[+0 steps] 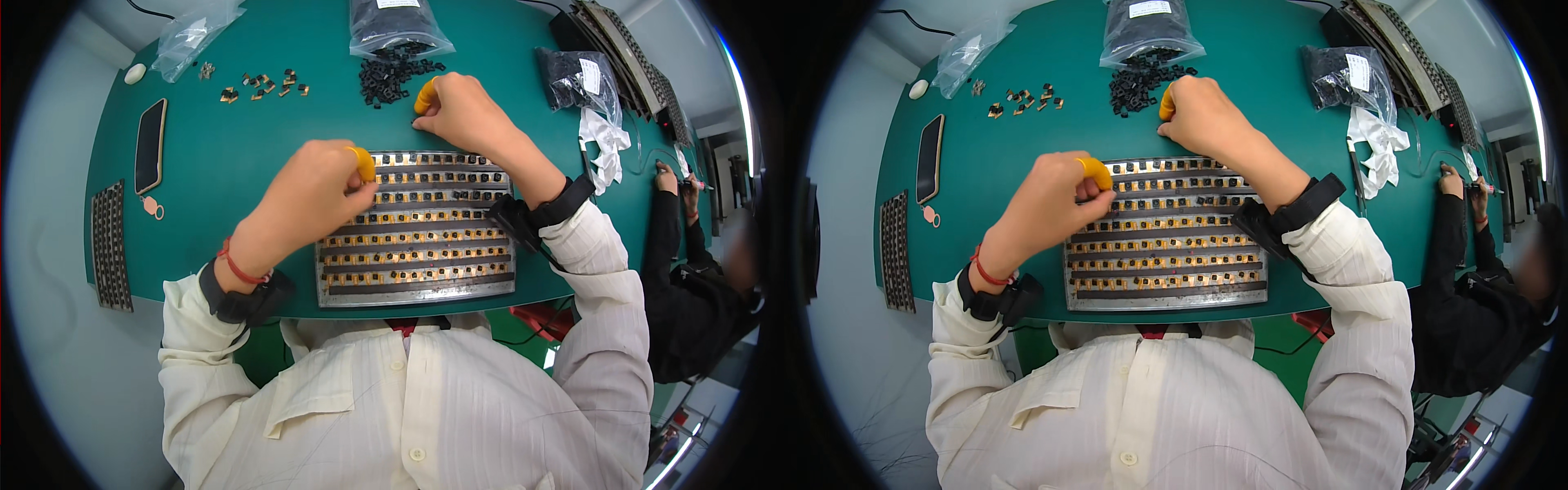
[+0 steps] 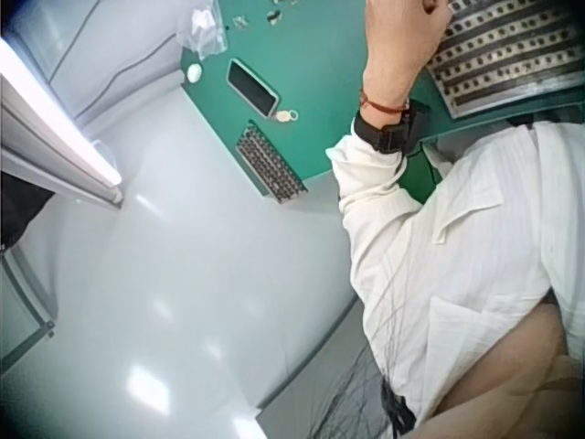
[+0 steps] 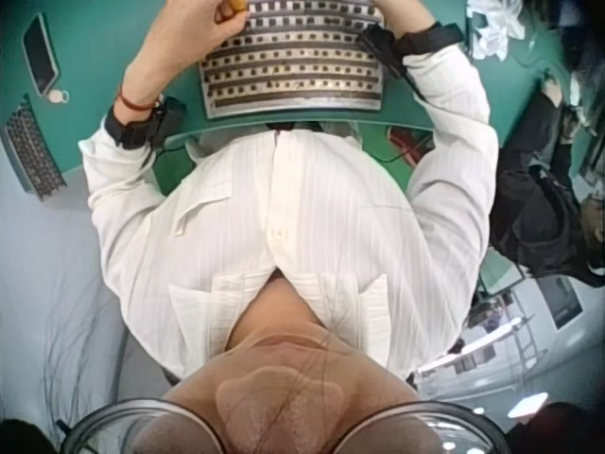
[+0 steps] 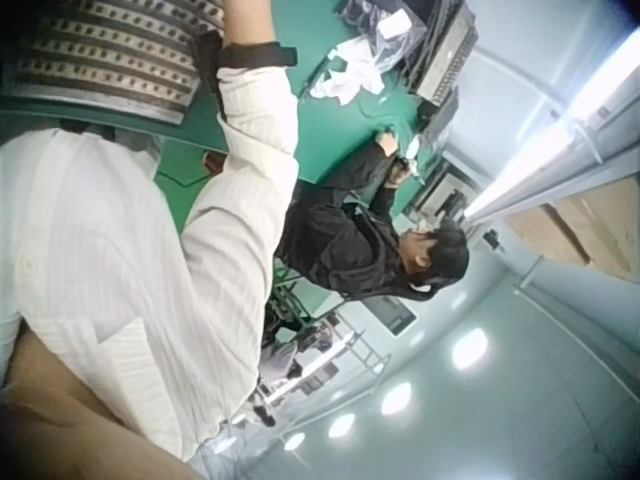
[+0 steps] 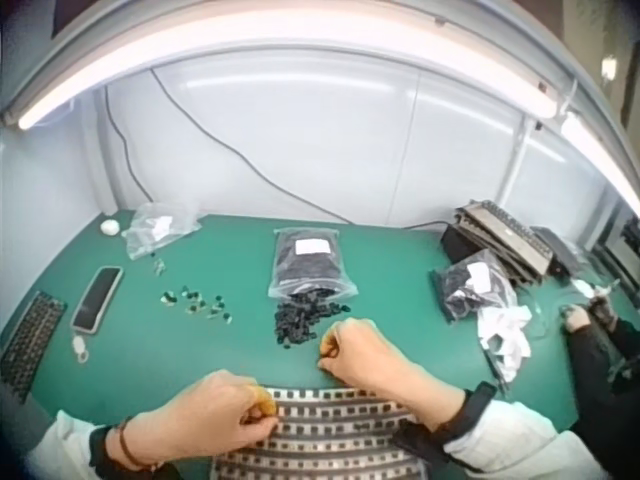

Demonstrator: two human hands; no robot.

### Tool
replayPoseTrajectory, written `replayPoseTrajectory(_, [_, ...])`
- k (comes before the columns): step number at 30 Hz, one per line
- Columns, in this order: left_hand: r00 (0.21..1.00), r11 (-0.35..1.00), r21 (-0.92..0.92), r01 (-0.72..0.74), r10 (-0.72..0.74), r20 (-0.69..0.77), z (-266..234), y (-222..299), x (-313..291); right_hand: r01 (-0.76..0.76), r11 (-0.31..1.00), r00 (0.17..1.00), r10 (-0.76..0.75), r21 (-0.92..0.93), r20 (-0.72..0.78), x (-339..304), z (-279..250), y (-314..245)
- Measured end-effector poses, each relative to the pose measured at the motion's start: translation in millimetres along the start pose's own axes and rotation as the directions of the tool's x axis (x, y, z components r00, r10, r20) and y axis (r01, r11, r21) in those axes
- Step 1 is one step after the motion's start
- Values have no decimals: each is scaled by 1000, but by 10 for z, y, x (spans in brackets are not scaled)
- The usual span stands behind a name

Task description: The person uses yellow finger cots to press small black components onto a metal keyboard chassis. They systematically work across the rows of the chassis, picking up parts from a pile on the green table and inserting them into the slots. A second person is visible in the background working on a similar task.

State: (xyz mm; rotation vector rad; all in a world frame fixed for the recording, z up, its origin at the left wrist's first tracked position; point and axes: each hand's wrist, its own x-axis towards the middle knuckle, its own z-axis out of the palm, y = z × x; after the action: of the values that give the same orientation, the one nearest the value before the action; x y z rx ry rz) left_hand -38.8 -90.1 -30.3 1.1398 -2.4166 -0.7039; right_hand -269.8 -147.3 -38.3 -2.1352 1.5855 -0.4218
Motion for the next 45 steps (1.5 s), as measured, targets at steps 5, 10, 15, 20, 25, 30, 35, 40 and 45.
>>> replayPoseTrajectory(5, [988, 988, 61, -140, 136, 74, 176, 204, -102, -3, 1000, 1000, 4, -19, 31, 39, -46, 1])
replayPoseTrajectory(10, [985, 987, 85, -139, 129, 117, 233, 219, -137, 22, 1000, 999, -22, -8, -33, 9, 20, 49])
replayPoseTrajectory(15, [989, 975, 169, -143, 135, 59, 285, 215, -213, 83, 996, 997, -83, 13, 7, -239, -97, -49])
replayPoseTrajectory(20, [985, 962, 217, -163, 147, 90, 295, 330, -354, 137, 987, 990, -139, 89, 24, -997, -200, -127])
replayPoseTrajectory(25, [966, 963, 240, -122, 60, 252, 268, 398, -379, 44, 997, 997, -48, 63, 52, -1309, -97, -145])
replayPoseTrajectory(30, [925, 959, 253, -130, 26, 379, 180, 431, -294, 91, 996, 996, -90, 15, -22, -1335, 52, -142])
replayPoseTrajectory(35, [909, 999, 48, -24, 2, 418, -173, 295, -93, 28, 990, 998, -21, -138, 53, -1490, 97, -285])
replayPoseTrajectory(40, [994, 994, 32, 100, -98, -57, -239, -227, 233, -33, 988, 976, 64, -151, 206, -1385, 5, -370])
replayPoseTrajectory(45, [988, 989, -69, 130, -136, -76, 4, -497, 614, -4, 997, 955, 26, -74, 296, -1259, -154, -289])
